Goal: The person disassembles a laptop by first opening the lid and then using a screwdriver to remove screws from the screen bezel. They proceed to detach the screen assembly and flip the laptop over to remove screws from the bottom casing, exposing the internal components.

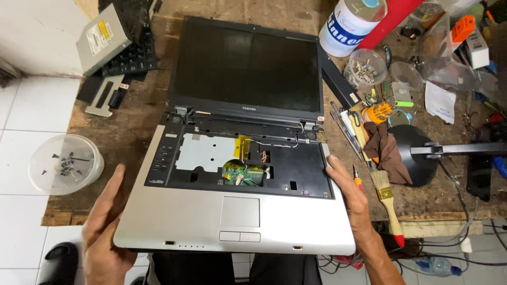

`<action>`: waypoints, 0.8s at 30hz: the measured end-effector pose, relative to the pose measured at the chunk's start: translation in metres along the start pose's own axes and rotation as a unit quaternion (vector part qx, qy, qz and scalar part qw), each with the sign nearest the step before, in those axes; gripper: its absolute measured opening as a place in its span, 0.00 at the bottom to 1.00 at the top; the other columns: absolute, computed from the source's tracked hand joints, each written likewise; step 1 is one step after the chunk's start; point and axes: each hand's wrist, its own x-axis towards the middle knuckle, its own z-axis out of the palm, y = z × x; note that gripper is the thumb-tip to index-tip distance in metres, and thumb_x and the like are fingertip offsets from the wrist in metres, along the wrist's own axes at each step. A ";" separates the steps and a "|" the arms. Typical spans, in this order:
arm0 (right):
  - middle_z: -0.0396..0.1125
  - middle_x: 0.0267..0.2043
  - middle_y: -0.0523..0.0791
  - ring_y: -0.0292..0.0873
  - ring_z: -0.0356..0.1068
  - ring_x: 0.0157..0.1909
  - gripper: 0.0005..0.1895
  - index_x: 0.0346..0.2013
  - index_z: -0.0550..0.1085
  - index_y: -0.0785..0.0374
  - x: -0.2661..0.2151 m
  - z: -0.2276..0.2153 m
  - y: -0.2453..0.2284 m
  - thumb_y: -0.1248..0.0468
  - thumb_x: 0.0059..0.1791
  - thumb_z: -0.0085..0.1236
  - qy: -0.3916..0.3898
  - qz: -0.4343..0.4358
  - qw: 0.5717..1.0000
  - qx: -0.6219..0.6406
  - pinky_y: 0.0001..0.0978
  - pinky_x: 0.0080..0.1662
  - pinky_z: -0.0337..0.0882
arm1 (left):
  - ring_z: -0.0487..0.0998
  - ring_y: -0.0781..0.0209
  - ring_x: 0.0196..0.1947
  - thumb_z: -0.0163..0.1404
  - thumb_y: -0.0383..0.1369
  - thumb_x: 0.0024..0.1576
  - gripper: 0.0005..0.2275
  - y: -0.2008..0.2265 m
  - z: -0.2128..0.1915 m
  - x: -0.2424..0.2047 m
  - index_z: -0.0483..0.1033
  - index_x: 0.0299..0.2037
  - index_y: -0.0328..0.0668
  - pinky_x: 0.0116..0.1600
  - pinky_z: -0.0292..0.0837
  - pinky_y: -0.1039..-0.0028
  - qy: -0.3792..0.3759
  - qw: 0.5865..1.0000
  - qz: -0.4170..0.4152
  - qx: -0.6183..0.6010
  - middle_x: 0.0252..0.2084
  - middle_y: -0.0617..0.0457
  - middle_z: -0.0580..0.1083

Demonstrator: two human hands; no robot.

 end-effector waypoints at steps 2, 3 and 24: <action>0.54 0.85 0.59 0.62 0.50 0.88 0.42 0.78 0.62 0.65 0.008 -0.003 0.000 0.54 0.53 0.66 0.005 -0.021 1.000 0.003 0.64 0.86 0.51 | 0.75 0.64 0.68 0.43 0.21 0.59 0.31 -0.007 -0.007 0.001 0.66 0.77 0.33 0.57 0.70 0.82 0.039 0.999 0.027 -0.006 0.81 0.43 0.69; 0.56 0.84 0.59 0.61 0.52 0.88 0.40 0.78 0.63 0.68 0.012 -0.005 0.001 0.53 0.55 0.63 0.010 -0.041 0.999 0.003 0.62 0.86 0.52 | 0.73 0.61 0.75 0.45 0.21 0.60 0.28 -0.012 -0.009 0.002 0.67 0.74 0.31 0.68 0.72 0.77 0.077 0.996 0.053 -0.013 0.84 0.42 0.67; 0.64 0.68 0.72 0.69 0.66 0.72 0.38 0.65 0.66 0.83 0.083 -0.015 0.038 0.48 0.58 0.55 0.096 -0.115 0.982 0.117 0.61 0.77 0.61 | 0.70 0.17 0.63 0.50 0.37 0.72 0.25 -0.041 0.012 0.142 0.71 0.72 0.20 0.64 0.67 0.30 -0.070 0.881 0.255 0.392 0.66 0.19 0.70</action>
